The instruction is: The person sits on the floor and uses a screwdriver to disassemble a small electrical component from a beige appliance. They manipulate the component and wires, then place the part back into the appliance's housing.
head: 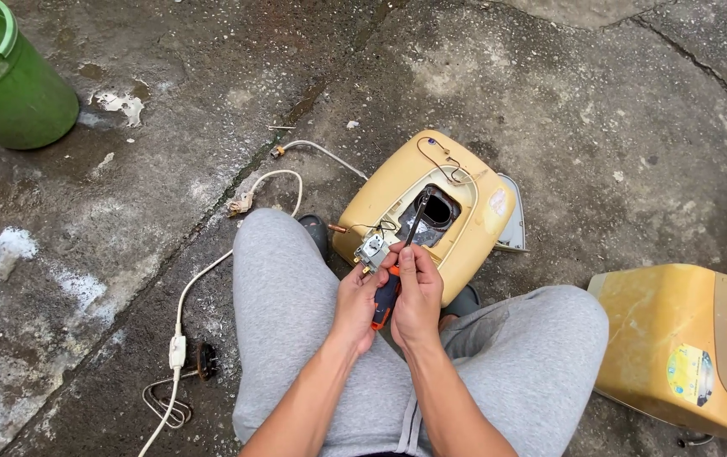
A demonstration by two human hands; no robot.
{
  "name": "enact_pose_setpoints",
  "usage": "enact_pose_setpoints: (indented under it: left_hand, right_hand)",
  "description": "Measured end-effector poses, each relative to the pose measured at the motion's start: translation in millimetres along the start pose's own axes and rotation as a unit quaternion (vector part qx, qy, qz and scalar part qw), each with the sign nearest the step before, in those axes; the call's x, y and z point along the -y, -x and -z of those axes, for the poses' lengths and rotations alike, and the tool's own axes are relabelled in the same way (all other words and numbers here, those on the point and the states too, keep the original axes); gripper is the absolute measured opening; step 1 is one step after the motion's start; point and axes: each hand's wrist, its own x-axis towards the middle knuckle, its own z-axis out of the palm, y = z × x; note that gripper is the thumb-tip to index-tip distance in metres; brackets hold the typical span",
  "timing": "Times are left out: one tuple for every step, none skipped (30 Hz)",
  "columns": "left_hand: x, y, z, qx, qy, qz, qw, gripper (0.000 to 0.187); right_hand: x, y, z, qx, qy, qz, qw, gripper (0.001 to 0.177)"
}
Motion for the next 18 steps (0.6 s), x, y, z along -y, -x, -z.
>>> enact_pose_setpoints:
  left_hand:
    - [-1.8,0.6,-2.5,-0.006,-0.013,0.002,1.0,0.007]
    - [-3.7,1.2,-3.5,-0.006,-0.013,0.002,1.0,0.007]
    - [-5.8,2.4,-4.1,-0.007,-0.016,0.002,1.0,0.009]
    - [-8.0,3.4,-4.5,-0.007,-0.019,0.003,1.0,0.011]
    - [-6.9,1.3,-4.9,-0.007,-0.02,0.003,1.0,0.011]
    - [-5.9,-0.9,-5.1,0.001,-0.017,0.012,1.0,0.01]
    - [-4.5,-1.9,-4.0,0.008,-0.014,0.022,1.0,0.009]
    - [-7.6,0.4,-4.4,0.006,-0.014,0.023,1.0,0.009]
    - [-9.7,3.2,-5.2,0.016,-0.027,0.028,0.999,0.011]
    - [-11.7,5.9,-5.9,0.026,-0.039,0.033,0.998,0.013]
    - [-3.6,4.6,-1.7,0.024,-0.038,0.036,0.998,0.013]
    - [4.6,3.5,2.1,0.04,-0.043,0.04,0.998,0.012]
    - [12.4,1.5,4.8,0.057,-0.048,0.043,0.996,0.011]
    - [15.6,5.3,2.2,0.057,-0.048,0.045,0.996,0.011]
    - [18.6,8.8,0.0,0.06,-0.046,0.048,0.996,0.012]
    - [21.4,12.5,-2.3,0.064,-0.044,0.051,0.996,0.012]
    - [29.9,9.4,2.1,0.063,-0.044,0.052,0.996,0.012]
    - [38.2,6.4,6.4,0.059,-0.046,0.053,0.996,0.011]
  right_hand:
    - [0.2,0.3,-0.1,-0.011,-0.002,0.004,1.0,0.024]
    - [0.3,-0.3,-0.3,-0.011,-0.002,0.005,1.0,0.024]
    - [0.3,-0.2,-0.7,-0.015,0.001,0.01,1.0,0.024]
    - [0.2,-0.1,-1.3,-0.018,0.003,0.015,1.0,0.024]
    - [7.1,-0.6,-0.7,-0.018,0.003,0.015,1.0,0.024]
    - [13.8,-1.0,-0.1,0.001,0.045,0.016,0.999,0.025]
    - [20.0,0.0,0.4,0.02,0.088,0.014,0.996,0.026]
    - [26.4,-2.2,4.3,0.02,0.088,0.012,0.996,0.026]
    - [33.3,-4.2,9.1,0.029,0.124,0.031,0.991,0.024]
    - [40.0,-6.2,14.0,0.037,0.159,0.05,0.985,0.023]
    - [43.0,-5.0,13.9,0.037,0.161,0.047,0.985,0.023]
    - [46.1,-3.9,14.1,0.031,0.14,0.06,0.988,0.023]
    - [49.8,-4.0,14.2,0.023,0.119,0.074,0.99,0.023]
    - [50.0,-1.0,14.4,0.022,0.121,0.072,0.99,0.023]
    - [49.9,1.9,14.4,0.009,0.08,0.074,0.994,0.023]
    - [50.0,5.0,14.2,-0.004,0.04,0.076,0.996,0.023]
    - [48.7,5.1,15.3,-0.004,0.04,0.075,0.996,0.023]
    - [47.5,5.2,16.2,-0.016,0.037,0.075,0.996,0.022]
